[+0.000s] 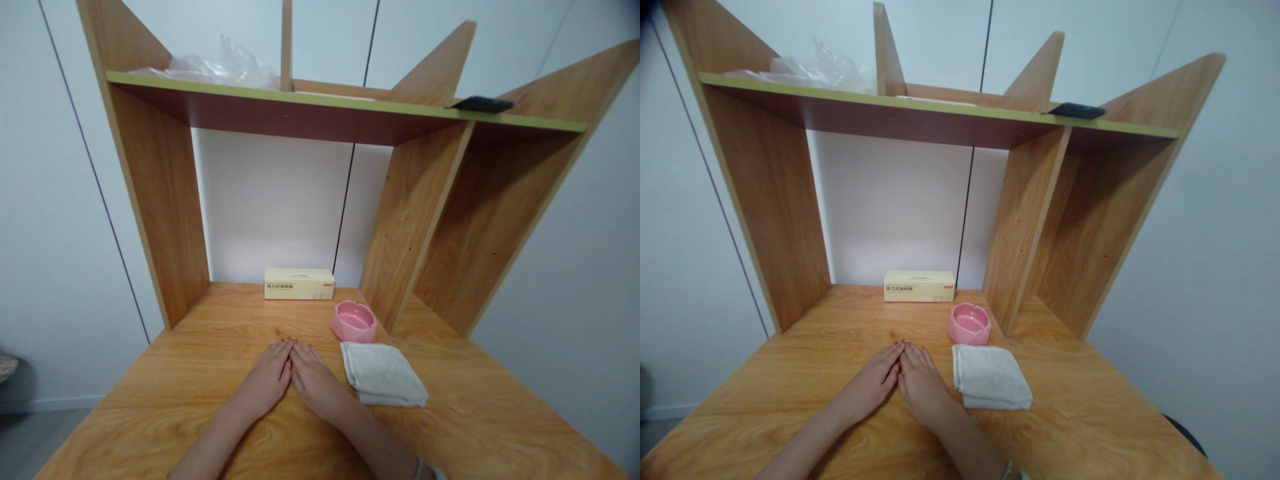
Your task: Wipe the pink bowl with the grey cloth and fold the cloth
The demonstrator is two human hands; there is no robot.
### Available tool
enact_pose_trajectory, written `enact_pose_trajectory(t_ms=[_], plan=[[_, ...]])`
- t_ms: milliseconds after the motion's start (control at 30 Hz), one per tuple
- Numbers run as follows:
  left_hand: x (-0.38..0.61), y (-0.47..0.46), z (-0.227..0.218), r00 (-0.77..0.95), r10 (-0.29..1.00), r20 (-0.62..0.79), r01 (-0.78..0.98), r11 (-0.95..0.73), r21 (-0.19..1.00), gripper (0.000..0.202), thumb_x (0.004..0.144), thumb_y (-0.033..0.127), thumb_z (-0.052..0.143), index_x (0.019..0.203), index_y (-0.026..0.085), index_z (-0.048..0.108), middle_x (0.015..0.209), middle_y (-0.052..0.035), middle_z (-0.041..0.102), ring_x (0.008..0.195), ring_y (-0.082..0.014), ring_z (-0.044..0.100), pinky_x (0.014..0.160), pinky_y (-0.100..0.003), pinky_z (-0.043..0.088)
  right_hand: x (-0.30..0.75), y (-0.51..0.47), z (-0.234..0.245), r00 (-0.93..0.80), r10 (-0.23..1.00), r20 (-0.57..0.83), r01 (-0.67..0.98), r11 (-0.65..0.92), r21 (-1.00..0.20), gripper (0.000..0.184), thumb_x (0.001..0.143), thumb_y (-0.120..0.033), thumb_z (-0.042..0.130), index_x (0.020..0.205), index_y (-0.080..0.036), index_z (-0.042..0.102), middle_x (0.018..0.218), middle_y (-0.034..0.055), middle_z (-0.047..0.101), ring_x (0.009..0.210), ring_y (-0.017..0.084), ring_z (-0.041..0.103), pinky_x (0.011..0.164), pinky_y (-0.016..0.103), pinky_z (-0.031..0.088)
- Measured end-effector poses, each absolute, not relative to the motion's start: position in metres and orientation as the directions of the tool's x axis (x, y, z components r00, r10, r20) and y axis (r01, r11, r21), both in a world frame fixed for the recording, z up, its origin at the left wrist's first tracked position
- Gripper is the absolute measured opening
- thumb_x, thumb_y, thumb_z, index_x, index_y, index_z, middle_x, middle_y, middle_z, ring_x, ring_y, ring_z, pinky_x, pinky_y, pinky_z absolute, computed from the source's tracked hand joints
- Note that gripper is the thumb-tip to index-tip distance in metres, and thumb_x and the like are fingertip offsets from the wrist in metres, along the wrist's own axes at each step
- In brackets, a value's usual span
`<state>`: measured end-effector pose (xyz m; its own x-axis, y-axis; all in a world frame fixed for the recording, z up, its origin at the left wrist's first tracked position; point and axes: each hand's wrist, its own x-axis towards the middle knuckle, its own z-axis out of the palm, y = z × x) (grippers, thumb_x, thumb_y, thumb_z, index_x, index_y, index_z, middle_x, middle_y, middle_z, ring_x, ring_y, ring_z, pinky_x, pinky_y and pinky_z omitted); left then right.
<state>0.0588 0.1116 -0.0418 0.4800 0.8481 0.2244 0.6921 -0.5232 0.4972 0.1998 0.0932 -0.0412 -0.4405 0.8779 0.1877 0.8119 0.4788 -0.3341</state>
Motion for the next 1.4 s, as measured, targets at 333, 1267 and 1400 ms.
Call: enact_pose_trajectory(t_ms=[333, 1267, 1400], plan=[[0.06, 0.11, -0.037, 0.485, 0.853, 0.193, 0.714, -0.514, 0.476, 0.049, 0.08, 0.021, 0.03, 0.125, 0.007, 0.04, 0.131, -0.013, 0.039, 0.121, -0.0196, 0.035, 0.102, -0.038, 0.028, 0.2, 0.093, -0.039, -0.444, 0.879, 0.171, 0.815, 0.476, -0.329, 0.049, 0.084, -0.019, 0.028, 0.13, -0.005, 0.032, 0.135, 0.0141, 0.034, 0.125, 0.02, 0.028, 0.104, 0.038, 0.02], [0.066, 0.093, -0.017, 0.492, 0.809, 0.32, 0.672, -0.587, 0.451, 0.032, 0.079, 0.018, 0.037, 0.108, 0.018, 0.05, 0.108, -0.0075, 0.058, 0.102, -0.0189, 0.051, 0.09, -0.032, 0.037, 0.261, 0.12, 0.037, 0.27, 0.893, 0.359, 0.96, -0.223, -0.168, 0.043, 0.085, -0.023, 0.031, 0.125, -0.01, 0.037, 0.114, 0.0181, 0.053, 0.107, 0.026, 0.047, 0.085, 0.038, 0.037], [0.07, 0.082, -0.005, 0.556, 0.811, 0.184, 0.697, -0.575, 0.428, 0.017, 0.083, 0.026, 0.036, 0.083, 0.02, 0.052, 0.082, -0.0023, 0.063, 0.073, -0.0155, 0.057, 0.064, -0.024, 0.04, 0.311, 0.134, 0.05, 0.405, 0.907, 0.117, 0.907, -0.381, -0.181, 0.042, 0.083, -0.036, 0.038, 0.109, -0.006, 0.051, 0.096, 0.0213, 0.061, 0.091, 0.029, 0.057, 0.072, 0.038, 0.042]])
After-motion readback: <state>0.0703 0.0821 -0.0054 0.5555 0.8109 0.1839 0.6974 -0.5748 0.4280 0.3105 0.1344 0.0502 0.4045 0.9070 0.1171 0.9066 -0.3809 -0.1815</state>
